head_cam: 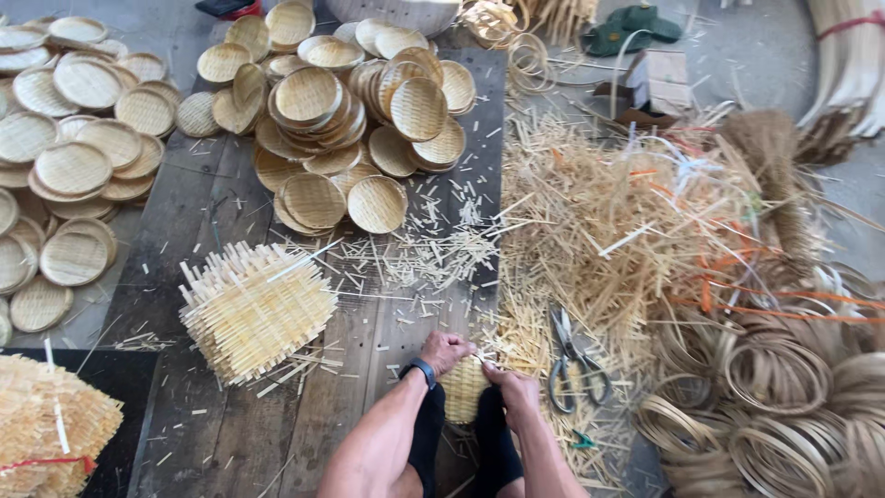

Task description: The person uses shears and bamboo strips to construct round woven trays by trimming pieces and assembling them into circular forms.

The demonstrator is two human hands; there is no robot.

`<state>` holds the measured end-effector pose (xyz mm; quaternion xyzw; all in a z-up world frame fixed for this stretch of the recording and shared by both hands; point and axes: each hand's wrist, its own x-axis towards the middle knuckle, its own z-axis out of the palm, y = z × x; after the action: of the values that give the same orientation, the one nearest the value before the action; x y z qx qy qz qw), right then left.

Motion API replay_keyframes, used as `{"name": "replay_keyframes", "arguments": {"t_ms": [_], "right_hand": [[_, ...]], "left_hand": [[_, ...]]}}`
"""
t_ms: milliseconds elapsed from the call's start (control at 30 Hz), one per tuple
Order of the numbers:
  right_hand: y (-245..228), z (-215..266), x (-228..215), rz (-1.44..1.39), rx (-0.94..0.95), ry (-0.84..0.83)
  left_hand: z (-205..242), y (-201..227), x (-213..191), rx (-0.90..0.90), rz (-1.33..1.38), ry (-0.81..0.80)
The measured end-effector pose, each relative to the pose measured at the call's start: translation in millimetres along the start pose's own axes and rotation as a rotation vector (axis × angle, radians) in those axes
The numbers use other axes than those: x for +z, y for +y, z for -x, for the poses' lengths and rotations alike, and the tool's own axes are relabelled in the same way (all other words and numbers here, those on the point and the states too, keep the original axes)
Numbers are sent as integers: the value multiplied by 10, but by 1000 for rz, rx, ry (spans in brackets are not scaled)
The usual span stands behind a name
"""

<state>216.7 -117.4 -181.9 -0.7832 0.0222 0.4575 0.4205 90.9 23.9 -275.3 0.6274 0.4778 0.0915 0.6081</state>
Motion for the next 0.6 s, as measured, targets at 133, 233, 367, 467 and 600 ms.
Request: {"name": "replay_keyframes", "arguments": {"t_ms": [133, 233, 367, 467, 600], "right_hand": [[-274, 343, -145, 401, -398, 7], [-1006, 615, -807, 719, -426, -58], [-1944, 1291, -1710, 1479, -793, 88], [-1843, 1368, -2118, 1695, -762, 50], [-1045, 782, -2263, 1279, -553, -54]], "left_hand": [[-7, -105, -1, 65, -48, -67], [112, 97, -186, 304, -246, -172], [842, 712, -295, 493, -438, 42], [1474, 803, -127, 699, -632, 159], [1753, 518, -91, 732, -820, -16]]}}
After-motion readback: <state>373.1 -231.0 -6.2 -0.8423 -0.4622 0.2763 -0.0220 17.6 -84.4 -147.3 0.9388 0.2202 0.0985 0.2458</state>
